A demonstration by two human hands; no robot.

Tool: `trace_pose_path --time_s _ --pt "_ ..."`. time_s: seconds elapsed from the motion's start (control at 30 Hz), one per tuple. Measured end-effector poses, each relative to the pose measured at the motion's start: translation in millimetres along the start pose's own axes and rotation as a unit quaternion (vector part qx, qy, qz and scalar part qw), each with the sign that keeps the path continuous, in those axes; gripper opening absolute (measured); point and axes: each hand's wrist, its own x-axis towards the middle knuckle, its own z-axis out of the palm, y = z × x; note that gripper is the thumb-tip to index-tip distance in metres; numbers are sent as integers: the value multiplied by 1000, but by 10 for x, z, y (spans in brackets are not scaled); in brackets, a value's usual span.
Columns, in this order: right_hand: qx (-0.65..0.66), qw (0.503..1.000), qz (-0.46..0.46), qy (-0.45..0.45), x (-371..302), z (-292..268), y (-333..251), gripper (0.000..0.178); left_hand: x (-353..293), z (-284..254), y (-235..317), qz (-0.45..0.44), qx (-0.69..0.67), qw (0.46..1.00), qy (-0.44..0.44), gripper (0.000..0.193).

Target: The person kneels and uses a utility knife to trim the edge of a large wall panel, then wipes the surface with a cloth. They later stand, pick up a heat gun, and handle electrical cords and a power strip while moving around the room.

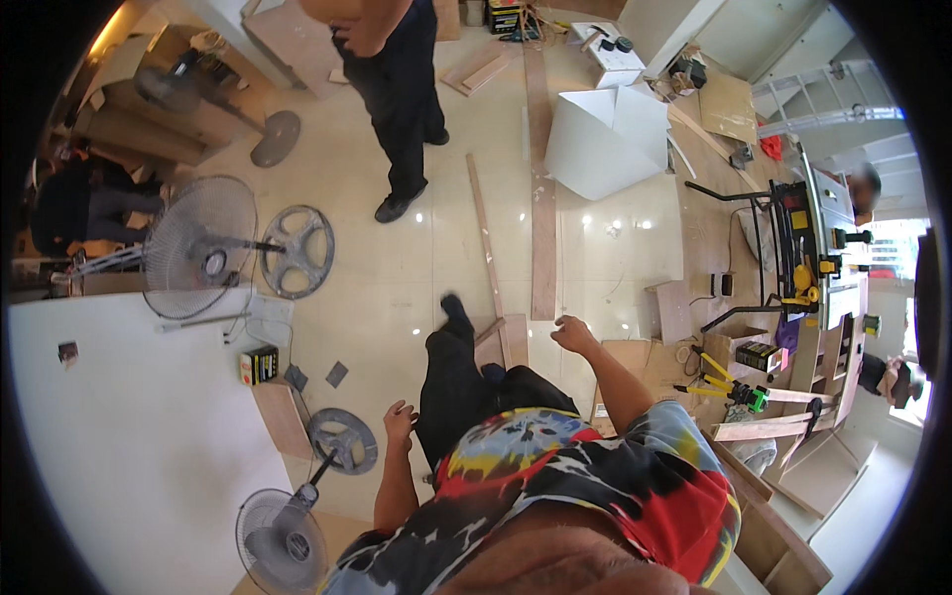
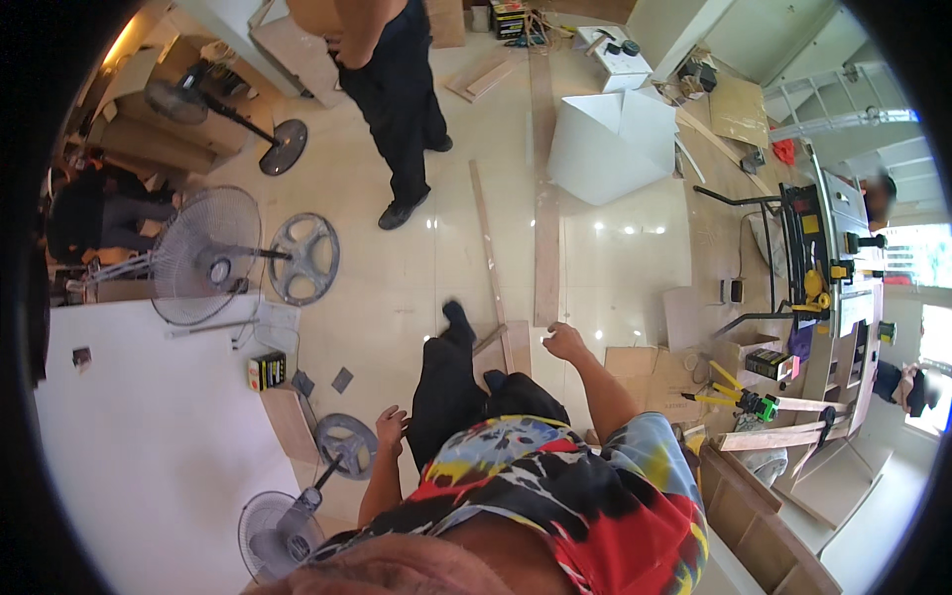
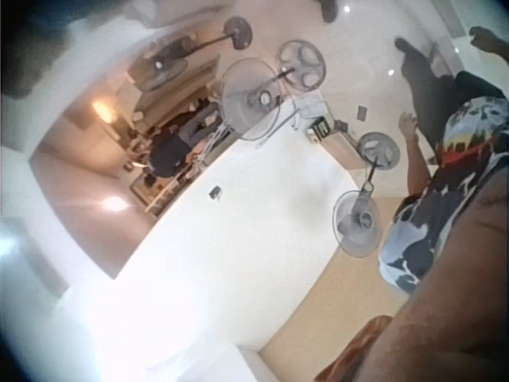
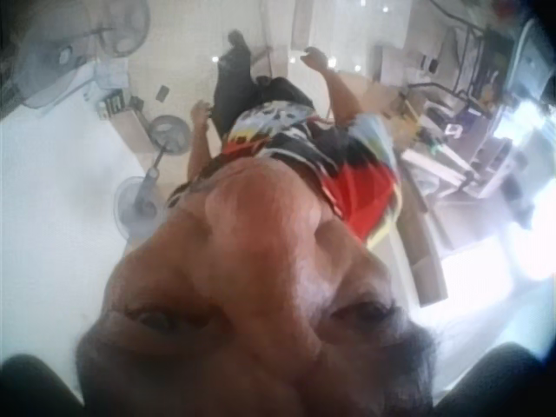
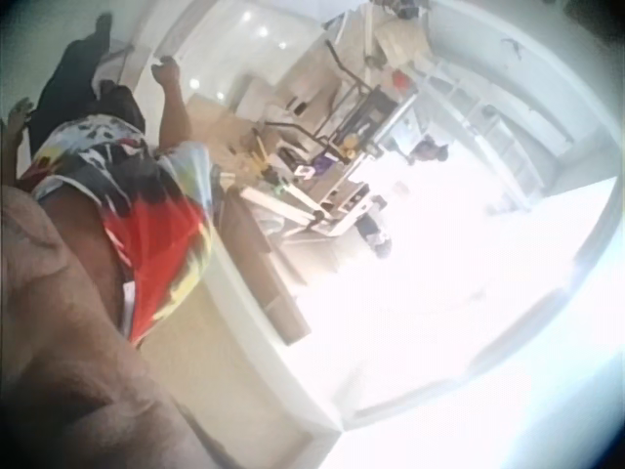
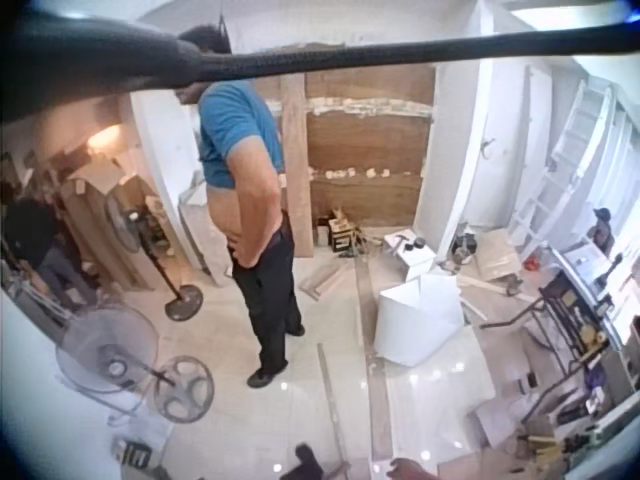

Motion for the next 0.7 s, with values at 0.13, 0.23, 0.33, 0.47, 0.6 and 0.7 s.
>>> trace_pose_path --time_s 0.13,0.23,0.33,0.47,0.6,0.7 --pt "77 996 -11 38 314 -123 -262 47 440 284 456 26 98 994 -50 40" --pt "140 985 8 103 734 -165 -483 48 1376 313 1040 248 292 923 -24 31" --pt "212 944 171 185 617 -4 499 45 1589 1331 2116 70 271 955 -99 36" --pt "365 876 264 173 345 121 326 41 1931 1792 3646 124 285 939 -149 37" --pt "426 792 427 96 313 133 258 32 2197 2787 4879 155 309 924 -165 32" --pt "468 793 381 86 851 -97 -150 26 2198 3524 5642 179 288 921 -190 33"
